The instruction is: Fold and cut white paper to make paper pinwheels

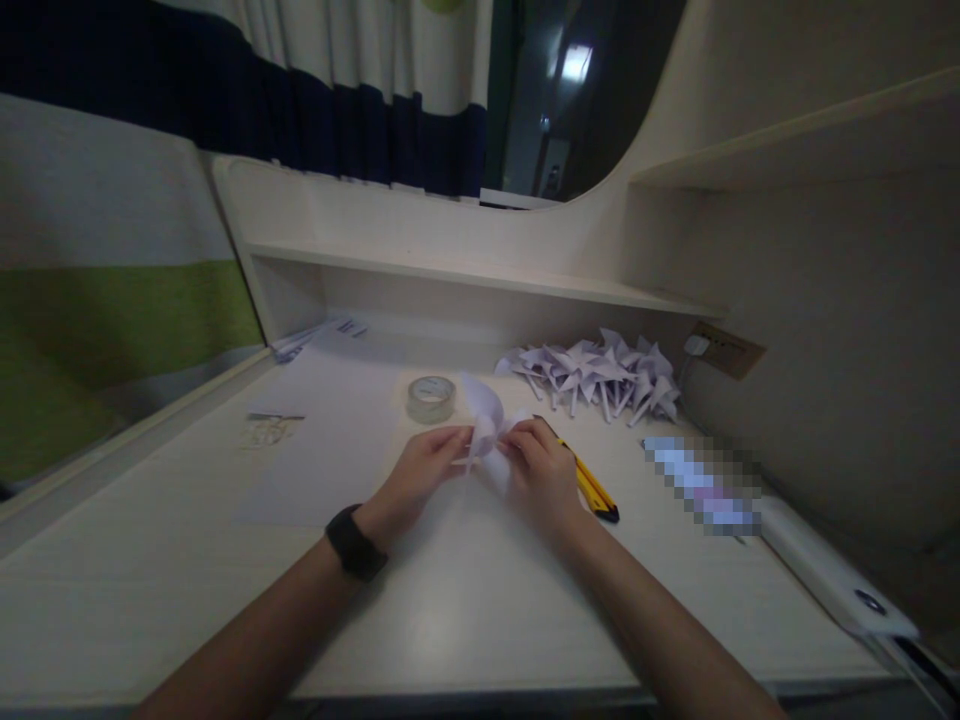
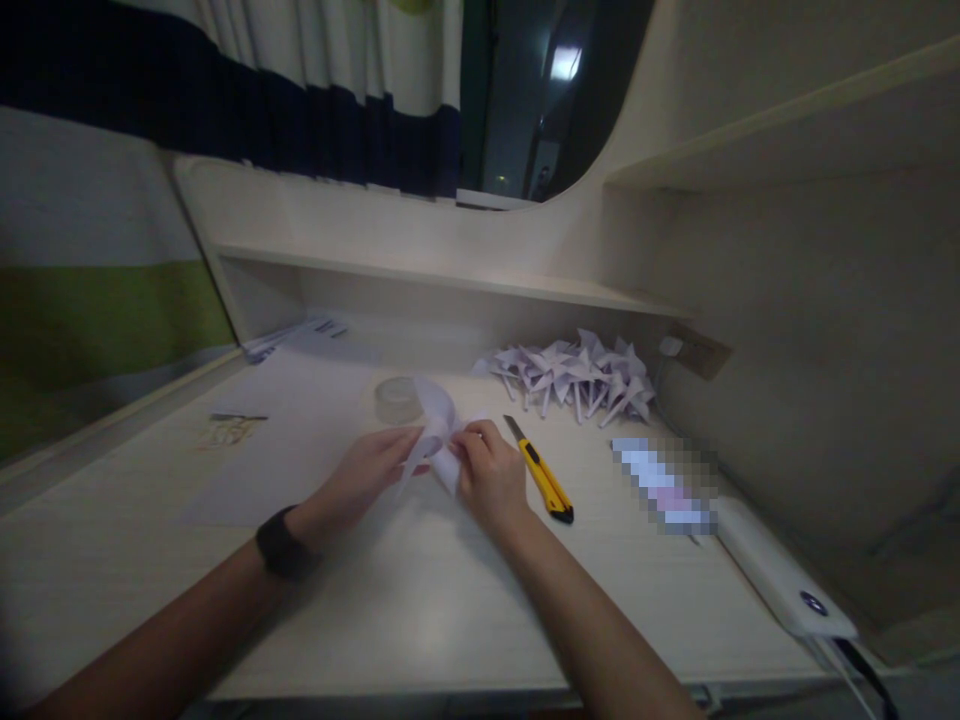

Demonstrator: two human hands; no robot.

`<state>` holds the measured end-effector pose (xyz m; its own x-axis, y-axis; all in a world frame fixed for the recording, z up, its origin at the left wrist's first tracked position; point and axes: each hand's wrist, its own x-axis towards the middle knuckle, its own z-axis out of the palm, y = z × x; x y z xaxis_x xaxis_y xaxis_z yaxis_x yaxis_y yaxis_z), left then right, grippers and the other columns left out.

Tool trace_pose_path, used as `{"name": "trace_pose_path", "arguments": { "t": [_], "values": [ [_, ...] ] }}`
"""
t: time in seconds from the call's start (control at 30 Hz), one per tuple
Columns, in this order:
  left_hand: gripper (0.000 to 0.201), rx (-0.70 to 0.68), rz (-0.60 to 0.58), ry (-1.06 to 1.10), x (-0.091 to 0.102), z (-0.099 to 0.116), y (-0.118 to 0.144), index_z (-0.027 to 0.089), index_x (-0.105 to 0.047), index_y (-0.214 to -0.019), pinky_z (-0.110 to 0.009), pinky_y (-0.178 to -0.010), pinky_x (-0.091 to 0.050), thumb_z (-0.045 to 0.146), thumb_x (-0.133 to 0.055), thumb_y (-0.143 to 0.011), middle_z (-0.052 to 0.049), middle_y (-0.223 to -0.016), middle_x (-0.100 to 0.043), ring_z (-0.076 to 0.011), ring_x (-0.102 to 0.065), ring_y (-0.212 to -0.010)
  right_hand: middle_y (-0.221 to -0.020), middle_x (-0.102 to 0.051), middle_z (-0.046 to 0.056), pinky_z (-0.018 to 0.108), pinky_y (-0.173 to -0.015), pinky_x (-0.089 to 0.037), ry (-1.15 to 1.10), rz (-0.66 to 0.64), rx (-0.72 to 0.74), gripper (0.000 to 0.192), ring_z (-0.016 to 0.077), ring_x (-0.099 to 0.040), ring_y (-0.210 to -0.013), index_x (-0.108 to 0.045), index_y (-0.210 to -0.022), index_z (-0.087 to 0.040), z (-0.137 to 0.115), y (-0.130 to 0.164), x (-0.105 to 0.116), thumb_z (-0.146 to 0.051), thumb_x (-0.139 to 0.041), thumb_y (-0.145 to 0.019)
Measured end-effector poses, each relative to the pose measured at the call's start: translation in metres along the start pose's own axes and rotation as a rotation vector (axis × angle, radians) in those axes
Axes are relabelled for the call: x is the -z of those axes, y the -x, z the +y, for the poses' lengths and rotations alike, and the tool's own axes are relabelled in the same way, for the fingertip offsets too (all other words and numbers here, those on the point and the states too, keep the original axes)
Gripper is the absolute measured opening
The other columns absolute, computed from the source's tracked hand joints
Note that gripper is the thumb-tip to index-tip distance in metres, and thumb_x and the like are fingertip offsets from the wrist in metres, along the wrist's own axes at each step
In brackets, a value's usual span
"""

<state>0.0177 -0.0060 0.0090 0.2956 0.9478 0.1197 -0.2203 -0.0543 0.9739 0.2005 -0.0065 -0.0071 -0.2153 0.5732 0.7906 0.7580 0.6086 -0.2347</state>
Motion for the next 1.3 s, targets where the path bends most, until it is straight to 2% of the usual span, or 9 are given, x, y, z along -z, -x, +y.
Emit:
{"name": "trace_pose_path", "arguments": {
  "t": [0.2,0.37,0.63,0.83,0.93,1.13,1.3],
  "values": [
    [0.032,-0.027,-0.015,-0.011,0.001,-0.002,-0.001,0.015,-0.072,-0.100,-0.033,-0.081,-0.051,0.041,-0.062,-0.086,-0.011,-0.107,-0.069,-0.0197,-0.062,-0.093,-0.093,-0.063,0.007,0.026,-0.069,-0.048,-0.012,0.010,0.004,0.009,0.0167,-0.061,-0.077,-0.065,-0.091,-0.019,-0.002,0.001,0.000,-0.018,-0.057,-0.087],
    [0.032,-0.022,-0.025,0.013,0.003,-0.005,-0.002,0.015,-0.071,-0.101,-0.035,-0.084,-0.051,0.041,-0.062,-0.086,-0.011,-0.108,-0.068,-0.0202,-0.062,-0.094,-0.092,-0.063,0.007,0.027,-0.067,-0.047,0.002,0.017,0.016,0.008,0.0170,-0.060,-0.076,-0.065,-0.090,-0.019,-0.002,0.000,0.001,-0.019,-0.057,-0.087],
    [0.029,-0.014,-0.022,-0.005,0.000,0.000,-0.001,0.014,-0.072,-0.097,-0.032,-0.080,-0.051,0.038,-0.063,-0.085,-0.011,-0.105,-0.069,-0.0191,-0.062,-0.089,-0.093,-0.062,0.007,0.027,-0.069,-0.048,-0.005,0.011,0.010,0.009,0.0171,-0.061,-0.078,-0.065,-0.091,-0.019,-0.002,0.002,0.000,-0.018,-0.057,-0.087],
    [0.021,-0.103,-0.017,-0.164,-0.002,0.009,0.003,0.013,-0.074,-0.087,-0.028,-0.074,-0.048,0.031,-0.064,-0.083,-0.007,-0.085,-0.070,-0.0163,-0.059,-0.076,-0.092,-0.062,0.007,0.027,-0.067,-0.048,0.008,0.022,0.022,0.010,0.0169,-0.060,-0.077,-0.065,-0.091,-0.019,-0.001,0.003,-0.002,-0.019,-0.056,-0.088],
    [0.019,-0.134,-0.029,-0.194,-0.001,0.008,0.003,0.014,-0.075,-0.089,-0.028,-0.076,-0.047,0.028,-0.066,-0.080,-0.006,-0.088,-0.071,-0.0175,-0.060,-0.079,-0.092,-0.062,0.007,0.026,-0.067,-0.048,-0.001,0.028,0.033,0.009,0.0167,-0.060,-0.076,-0.065,-0.091,-0.019,-0.003,0.004,-0.003,-0.019,-0.056,-0.087],
    [0.026,-0.110,-0.001,-0.079,0.003,-0.005,-0.002,0.013,-0.074,-0.094,-0.035,-0.081,-0.050,0.031,-0.070,-0.075,-0.010,-0.097,-0.071,-0.0212,-0.063,-0.086,-0.090,-0.061,0.006,0.027,-0.068,-0.048,-0.155,0.053,-0.020,0.009,0.0164,-0.060,-0.078,-0.063,-0.088,-0.020,-0.010,0.003,-0.001,-0.018,-0.055,-0.088],
    [0.022,-0.063,0.068,-0.129,0.003,-0.005,-0.001,0.013,-0.073,-0.085,-0.033,-0.075,-0.051,0.032,-0.072,-0.074,-0.008,-0.085,-0.071,-0.0190,-0.063,-0.077,-0.088,-0.060,0.005,0.028,-0.067,-0.047,-0.271,0.065,-0.101,0.009,0.0164,-0.059,-0.078,-0.063,-0.085,-0.020,-0.014,0.001,0.001,-0.017,-0.055,-0.088]
  ]
}}
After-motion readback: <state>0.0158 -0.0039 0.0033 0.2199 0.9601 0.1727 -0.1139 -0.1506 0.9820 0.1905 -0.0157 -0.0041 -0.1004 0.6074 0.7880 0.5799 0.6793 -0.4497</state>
